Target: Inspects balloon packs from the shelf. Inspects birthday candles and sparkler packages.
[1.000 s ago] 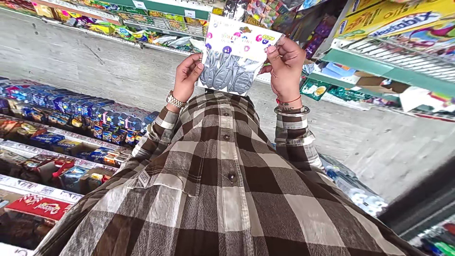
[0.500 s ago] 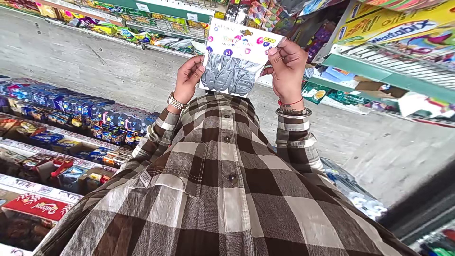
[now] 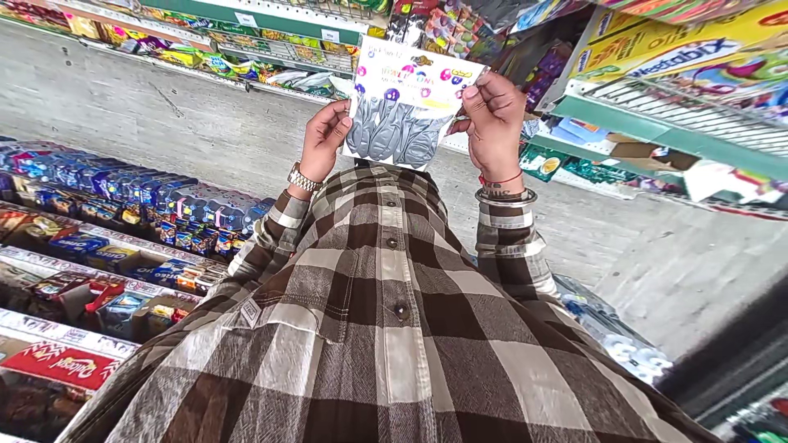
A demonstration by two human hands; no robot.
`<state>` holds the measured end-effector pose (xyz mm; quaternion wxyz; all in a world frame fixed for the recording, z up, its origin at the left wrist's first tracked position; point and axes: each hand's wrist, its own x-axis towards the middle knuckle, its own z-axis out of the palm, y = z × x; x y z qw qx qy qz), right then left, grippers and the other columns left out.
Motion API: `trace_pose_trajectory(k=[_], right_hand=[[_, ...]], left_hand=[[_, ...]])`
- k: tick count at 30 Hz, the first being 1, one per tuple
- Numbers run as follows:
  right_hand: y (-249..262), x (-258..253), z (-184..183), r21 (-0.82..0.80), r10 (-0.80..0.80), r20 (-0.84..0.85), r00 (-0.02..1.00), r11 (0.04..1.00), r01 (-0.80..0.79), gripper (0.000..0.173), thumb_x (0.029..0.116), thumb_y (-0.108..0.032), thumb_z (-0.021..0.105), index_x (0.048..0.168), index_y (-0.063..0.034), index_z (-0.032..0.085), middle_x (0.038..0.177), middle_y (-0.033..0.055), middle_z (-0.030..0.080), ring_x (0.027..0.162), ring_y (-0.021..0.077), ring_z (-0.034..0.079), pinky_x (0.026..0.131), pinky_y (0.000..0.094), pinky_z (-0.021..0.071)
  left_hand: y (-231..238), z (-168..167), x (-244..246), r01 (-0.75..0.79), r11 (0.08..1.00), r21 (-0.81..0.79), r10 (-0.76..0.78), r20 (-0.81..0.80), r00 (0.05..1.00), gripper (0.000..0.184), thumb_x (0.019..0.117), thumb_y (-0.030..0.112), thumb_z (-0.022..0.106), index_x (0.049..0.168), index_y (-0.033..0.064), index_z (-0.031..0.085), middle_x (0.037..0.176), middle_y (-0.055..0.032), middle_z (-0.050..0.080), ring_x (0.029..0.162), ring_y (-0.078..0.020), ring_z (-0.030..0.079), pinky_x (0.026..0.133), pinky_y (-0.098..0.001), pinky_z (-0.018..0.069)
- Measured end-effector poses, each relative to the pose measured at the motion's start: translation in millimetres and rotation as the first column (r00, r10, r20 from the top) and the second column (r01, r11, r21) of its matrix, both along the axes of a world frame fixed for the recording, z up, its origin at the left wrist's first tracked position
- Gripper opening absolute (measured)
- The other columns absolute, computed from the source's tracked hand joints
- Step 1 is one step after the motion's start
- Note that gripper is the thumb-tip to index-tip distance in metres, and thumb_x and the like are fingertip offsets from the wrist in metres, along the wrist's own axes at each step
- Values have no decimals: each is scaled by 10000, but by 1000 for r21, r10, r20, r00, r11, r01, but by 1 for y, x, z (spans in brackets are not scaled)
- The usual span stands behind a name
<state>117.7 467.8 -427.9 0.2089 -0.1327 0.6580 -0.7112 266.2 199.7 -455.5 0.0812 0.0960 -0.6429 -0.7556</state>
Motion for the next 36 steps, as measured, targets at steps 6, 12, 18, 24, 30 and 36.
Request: trace_pose_trajectory(k=[6, 12, 18, 24, 30, 36], right_hand=[[2, 2, 1, 0, 0, 27, 1000, 1000, 0, 217, 1068, -97, 516, 1245, -15, 613, 1019, 60, 713, 826, 182, 726, 619, 365, 642], [2, 5, -1, 11, -4, 23, 1000, 1000, 4, 191, 1061, -95, 527, 1214, -23, 616, 997, 48, 711, 806, 165, 717, 606, 344, 631], [3, 8, -1, 86, -15, 20, 1000, 996, 14, 218, 1073, -118, 519, 1254, -53, 622, 1015, 42, 706, 785, 143, 709, 609, 327, 630], [12, -17, -27, 140, -153, -44, 987, 978, 157, 211, 1074, -168, 539, 1229, -72, 644, 986, 75, 688, 776, 190, 692, 631, 379, 625], [26, -61, -39, 192, -271, -174, 947, 934, 303, 267, 1094, -213, 500, 1289, -76, 621, 1009, 62, 695, 751, 155, 692, 588, 332, 615], [25, -98, -52, 171, -392, -216, 894, 886, 430, 241, 1081, -193, 519, 1206, -21, 633, 856, 53, 664, 568, 135, 596, 506, 308, 551]], left_hand=[[2, 2, 1, 4, 1000, -12, -4, 12, 1000, 287, 1045, 40, 466, 1288, -56, 584, 1035, -72, 708, 883, -119, 684, 781, -310, 592], [6, 8, 7, -13, 1000, -16, 14, 70, 997, 297, 1057, 51, 463, 1323, -4, 582, 1062, -62, 695, 887, -109, 680, 782, -298, 591], [2, 2, 6, 14, 1000, -26, -11, 122, 993, 321, 1056, 95, 487, 1360, 35, 572, 1101, -66, 697, 917, -139, 687, 812, -338, 597], [-8, -10, 8, -37, 999, -14, 39, 126, 991, 396, 1044, 129, 506, 1428, 34, 507, 1371, -127, 621, 1167, -285, 665, 974, -465, 577], [-17, -9, 20, -91, 996, -19, 93, 123, 988, 349, 1038, 105, 484, 1367, 5, 548, 1298, -138, 660, 1117, -283, 687, 930, -450, 596], [-21, -10, 34, -136, 990, -31, 139, 142, 980, 345, 1036, 98, 457, 1351, -13, 543, 1251, -145, 674, 1096, -278, 690, 905, -444, 602]])
